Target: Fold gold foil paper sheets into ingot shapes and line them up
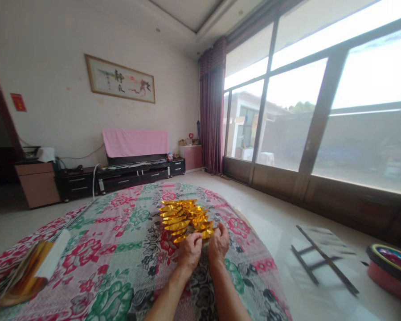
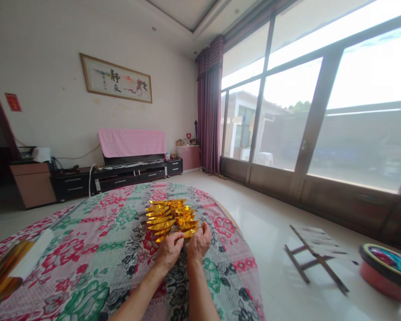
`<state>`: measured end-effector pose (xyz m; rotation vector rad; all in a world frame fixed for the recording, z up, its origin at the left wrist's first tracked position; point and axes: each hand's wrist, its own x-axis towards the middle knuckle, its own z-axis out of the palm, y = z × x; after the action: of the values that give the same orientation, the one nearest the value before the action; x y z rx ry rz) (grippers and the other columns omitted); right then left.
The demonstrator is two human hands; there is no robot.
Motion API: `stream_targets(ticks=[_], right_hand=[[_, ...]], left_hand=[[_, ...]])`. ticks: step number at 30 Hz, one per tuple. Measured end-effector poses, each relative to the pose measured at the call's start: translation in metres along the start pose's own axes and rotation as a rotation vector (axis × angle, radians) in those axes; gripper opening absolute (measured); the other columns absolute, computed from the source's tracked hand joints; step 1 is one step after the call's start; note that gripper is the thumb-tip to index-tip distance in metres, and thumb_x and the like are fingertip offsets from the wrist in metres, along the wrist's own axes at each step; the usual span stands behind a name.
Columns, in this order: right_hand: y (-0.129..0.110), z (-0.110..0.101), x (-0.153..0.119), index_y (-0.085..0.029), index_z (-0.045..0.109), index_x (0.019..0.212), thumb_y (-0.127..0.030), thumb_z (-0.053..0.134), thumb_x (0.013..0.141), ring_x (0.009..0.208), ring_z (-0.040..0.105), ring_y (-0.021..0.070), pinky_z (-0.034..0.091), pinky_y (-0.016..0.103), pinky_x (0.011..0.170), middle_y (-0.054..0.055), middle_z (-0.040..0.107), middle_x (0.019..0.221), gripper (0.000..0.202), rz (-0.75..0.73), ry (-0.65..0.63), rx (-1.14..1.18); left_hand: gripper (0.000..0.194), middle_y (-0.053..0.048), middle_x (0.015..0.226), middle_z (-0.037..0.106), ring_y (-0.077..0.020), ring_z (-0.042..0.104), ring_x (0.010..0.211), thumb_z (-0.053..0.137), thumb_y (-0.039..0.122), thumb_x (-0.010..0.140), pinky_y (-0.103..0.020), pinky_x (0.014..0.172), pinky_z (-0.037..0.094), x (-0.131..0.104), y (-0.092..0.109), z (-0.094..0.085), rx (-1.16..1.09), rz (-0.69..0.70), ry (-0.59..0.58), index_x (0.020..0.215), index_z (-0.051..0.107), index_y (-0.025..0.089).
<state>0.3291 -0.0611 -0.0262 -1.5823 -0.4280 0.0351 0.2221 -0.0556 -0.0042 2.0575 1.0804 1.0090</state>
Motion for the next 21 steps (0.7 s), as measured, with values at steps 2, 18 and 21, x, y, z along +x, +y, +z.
stream_targets(ticks=[2, 18, 21], right_hand=[[0.0016, -0.0001, -0.0006, -0.011, 0.059, 0.106, -0.033, 0.033, 0.073, 0.102, 0.057, 0.0226, 0.040, 0.030, 0.088, 0.013, 0.063, 0.108, 0.048, -0.003, -0.016, -0.010], [-0.0030, -0.0002, -0.0013, -0.012, 0.059, 0.106, -0.032, 0.034, 0.070, 0.106, 0.053, 0.0231, 0.037, 0.033, 0.094, 0.013, 0.061, 0.112, 0.048, 0.017, -0.029, 0.063], [-0.0041, -0.0010, -0.0015, -0.010, 0.059, 0.107, -0.031, 0.033, 0.070, 0.106, 0.053, 0.0233, 0.037, 0.033, 0.095, 0.014, 0.060, 0.112, 0.050, 0.014, -0.031, 0.035]], left_hand=[[0.028, -0.008, 0.093, 0.070, -0.0182, 0.064, 0.089, 0.046, 0.017, 0.077, -0.029, 0.084, 0.046, 0.0003, 0.0000, 0.0001, 0.014, -0.018, -0.008, 0.093, 0.068, 0.015], [0.028, -0.006, 0.089, 0.072, -0.0160, 0.065, 0.084, 0.045, 0.014, 0.078, -0.026, 0.079, 0.047, 0.0003, 0.0050, 0.0039, 0.039, -0.021, 0.025, 0.094, 0.068, 0.017], [0.028, -0.006, 0.088, 0.072, -0.0156, 0.065, 0.084, 0.045, 0.015, 0.079, -0.025, 0.079, 0.047, 0.0011, 0.0032, 0.0054, 0.041, -0.023, 0.027, 0.093, 0.068, 0.017]])
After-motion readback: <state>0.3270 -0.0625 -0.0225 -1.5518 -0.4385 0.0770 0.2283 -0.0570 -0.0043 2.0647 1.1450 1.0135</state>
